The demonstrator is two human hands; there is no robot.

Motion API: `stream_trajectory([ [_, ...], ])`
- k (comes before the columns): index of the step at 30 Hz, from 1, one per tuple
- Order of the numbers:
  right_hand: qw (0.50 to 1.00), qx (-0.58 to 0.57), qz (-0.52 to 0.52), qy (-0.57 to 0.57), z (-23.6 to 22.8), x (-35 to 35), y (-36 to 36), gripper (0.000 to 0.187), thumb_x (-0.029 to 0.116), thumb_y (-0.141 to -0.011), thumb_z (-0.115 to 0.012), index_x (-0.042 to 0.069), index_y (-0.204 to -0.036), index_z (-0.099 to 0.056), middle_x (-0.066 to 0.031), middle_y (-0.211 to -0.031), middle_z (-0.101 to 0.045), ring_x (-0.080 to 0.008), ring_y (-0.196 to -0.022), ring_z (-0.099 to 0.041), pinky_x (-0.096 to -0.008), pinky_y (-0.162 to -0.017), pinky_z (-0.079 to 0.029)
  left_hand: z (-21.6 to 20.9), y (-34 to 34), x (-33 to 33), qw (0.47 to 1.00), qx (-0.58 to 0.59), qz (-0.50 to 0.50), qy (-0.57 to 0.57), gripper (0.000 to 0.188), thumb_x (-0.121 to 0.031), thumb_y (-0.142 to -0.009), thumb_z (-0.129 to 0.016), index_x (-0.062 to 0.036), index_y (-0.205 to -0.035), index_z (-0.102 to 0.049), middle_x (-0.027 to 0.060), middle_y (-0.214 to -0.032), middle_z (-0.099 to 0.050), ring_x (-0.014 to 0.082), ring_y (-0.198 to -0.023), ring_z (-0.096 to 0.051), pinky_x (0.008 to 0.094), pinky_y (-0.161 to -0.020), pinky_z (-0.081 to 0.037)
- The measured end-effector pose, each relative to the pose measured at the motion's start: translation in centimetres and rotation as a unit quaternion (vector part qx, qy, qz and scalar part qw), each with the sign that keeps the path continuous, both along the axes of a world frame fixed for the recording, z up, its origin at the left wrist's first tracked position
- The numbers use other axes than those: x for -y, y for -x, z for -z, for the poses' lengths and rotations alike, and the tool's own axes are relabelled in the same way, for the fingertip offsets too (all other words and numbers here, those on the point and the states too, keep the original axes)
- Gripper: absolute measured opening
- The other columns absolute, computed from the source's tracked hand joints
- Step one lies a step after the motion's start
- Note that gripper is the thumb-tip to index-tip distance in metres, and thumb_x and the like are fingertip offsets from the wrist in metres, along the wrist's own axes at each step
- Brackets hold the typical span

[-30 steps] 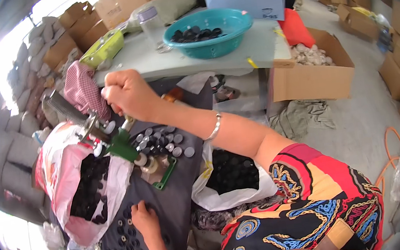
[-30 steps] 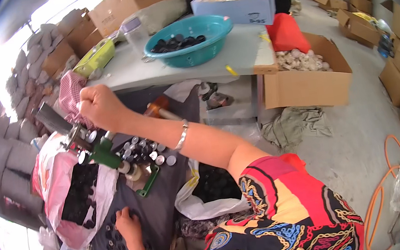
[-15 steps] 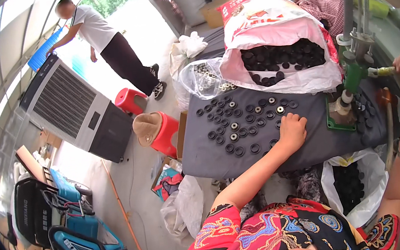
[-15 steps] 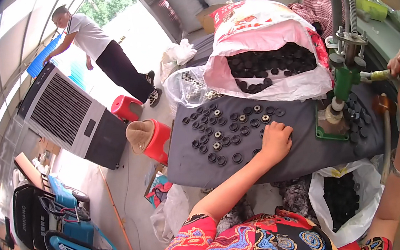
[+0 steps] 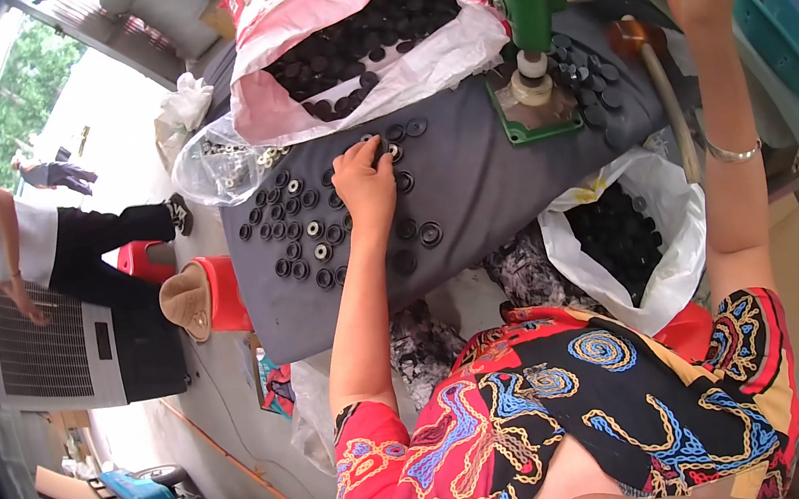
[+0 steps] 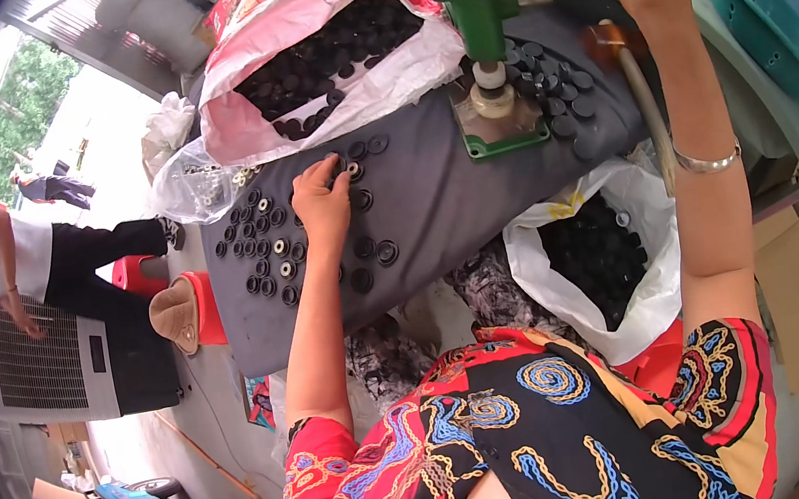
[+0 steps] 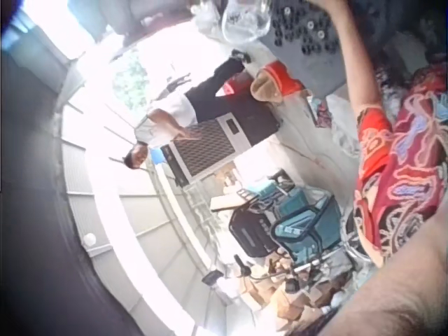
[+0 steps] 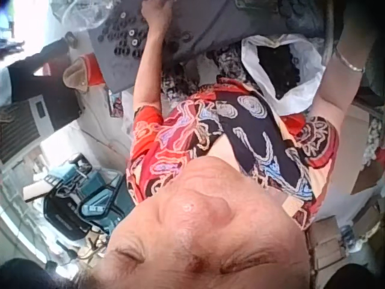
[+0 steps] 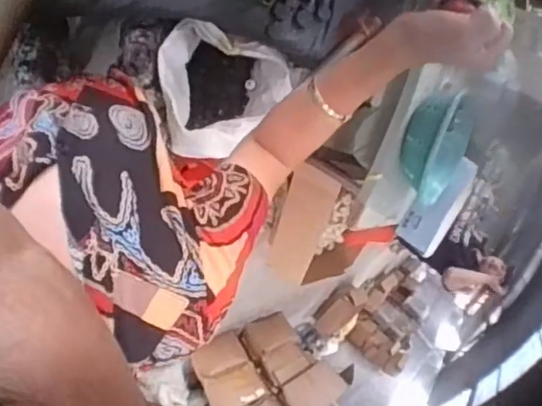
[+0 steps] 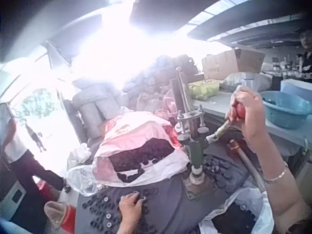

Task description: The person repeatedly places black circular components and metal rings onto a manual press, operates the lever to press them together, and collects the finished fasteners. The person also sorts and arranges the components on the work surface throughout the process.

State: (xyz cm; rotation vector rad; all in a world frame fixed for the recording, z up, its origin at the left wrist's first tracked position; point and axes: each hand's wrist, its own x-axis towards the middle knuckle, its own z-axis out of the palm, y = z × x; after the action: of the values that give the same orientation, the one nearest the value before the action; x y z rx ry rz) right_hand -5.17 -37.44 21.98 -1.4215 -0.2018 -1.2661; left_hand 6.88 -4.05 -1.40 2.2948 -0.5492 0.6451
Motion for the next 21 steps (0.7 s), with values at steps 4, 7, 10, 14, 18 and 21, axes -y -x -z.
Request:
stream_trajectory([
  [4, 1.0, -0.009, -0.001, -0.015, -0.3, 0.9, 0.4, 0.022, 0.019, -0.088, -0.049, 0.006, -0.07, -0.051, -0.0052, -0.056, -0.048, -0.0143, -0.046, -0.05, -0.0271, -0.048, -0.043, 0.6, -0.3, 1.5, 0.998, 0.003, -0.003, -0.066, 0.026, -0.013, -0.075, -0.07, -0.0101, -0.101, -0.073, 0.0058, -0.104, -0.068, 0.0256, -0.101, -0.056, 0.0404, -0.086, -0.041],
  [7, 0.964, 0.049, -0.216, -0.147, 3.1, 8.8, -2.9, 0.022, 0.018, -0.088, -0.049, 0.006, -0.07, -0.051, -0.0053, -0.056, -0.048, -0.0145, -0.046, -0.05, -0.0274, -0.048, -0.044, 1.4, -0.8, 1.4, 0.993, 0.012, -0.023, -0.117, 0.025, -0.015, -0.076, -0.07, -0.0113, -0.101, -0.073, 0.0051, -0.103, -0.069, 0.0252, -0.1, -0.056, 0.0414, -0.085, -0.04],
  [10, 0.999, 0.032, -0.019, 0.002, 0.8, 0.9, -1.0, 0.022, 0.018, -0.089, -0.05, 0.006, -0.07, -0.051, -0.0054, -0.056, -0.048, -0.0147, -0.046, -0.051, -0.0278, -0.049, -0.044, 2.0, -0.7, 0.6, 0.989, 0.023, -0.048, -0.14, 0.025, -0.016, -0.076, -0.07, -0.0129, -0.101, -0.073, 0.0039, -0.098, -0.069, 0.0248, -0.096, -0.056, 0.0415, -0.081, -0.04],
  [14, 1.0, 0.015, -0.007, -0.008, 0.0, 1.2, 0.0, 0.023, 0.018, -0.088, -0.05, 0.006, -0.069, -0.051, -0.0058, -0.056, -0.049, -0.015, -0.045, -0.05, -0.0283, -0.049, -0.045, 1.9, -1.3, 1.3, 0.99, 0.038, -0.02, -0.137, 0.025, -0.016, -0.076, -0.071, -0.0137, -0.1, -0.073, 0.0035, -0.093, -0.07, 0.0247, -0.094, -0.057, 0.0409, -0.08, -0.04],
  [18, 1.0, 0.017, -0.017, 0.014, 0.3, 1.7, -0.3, 0.023, 0.018, -0.089, -0.05, 0.006, -0.07, -0.052, -0.0062, -0.055, -0.05, -0.0152, -0.044, -0.05, -0.0287, -0.048, -0.045, 2.0, -1.6, 1.2, 0.991, 0.035, -0.021, -0.129, 0.024, -0.017, -0.075, -0.071, -0.0134, -0.099, -0.073, 0.0041, -0.092, -0.07, 0.0249, -0.093, -0.057, 0.0404, -0.079, -0.04],
  [21, 0.999, 0.009, -0.037, 0.027, 0.5, 2.5, -0.4, 0.023, 0.019, -0.089, -0.05, 0.006, -0.07, -0.052, -0.0062, -0.055, -0.05, -0.0153, -0.045, -0.051, -0.0287, -0.048, -0.045, 2.2, -1.8, 1.2, 0.992, 0.035, -0.015, -0.116, 0.023, -0.017, -0.075, -0.071, -0.0128, -0.098, -0.073, 0.0045, -0.091, -0.069, 0.0252, -0.092, -0.058, 0.0405, -0.08, -0.04],
])
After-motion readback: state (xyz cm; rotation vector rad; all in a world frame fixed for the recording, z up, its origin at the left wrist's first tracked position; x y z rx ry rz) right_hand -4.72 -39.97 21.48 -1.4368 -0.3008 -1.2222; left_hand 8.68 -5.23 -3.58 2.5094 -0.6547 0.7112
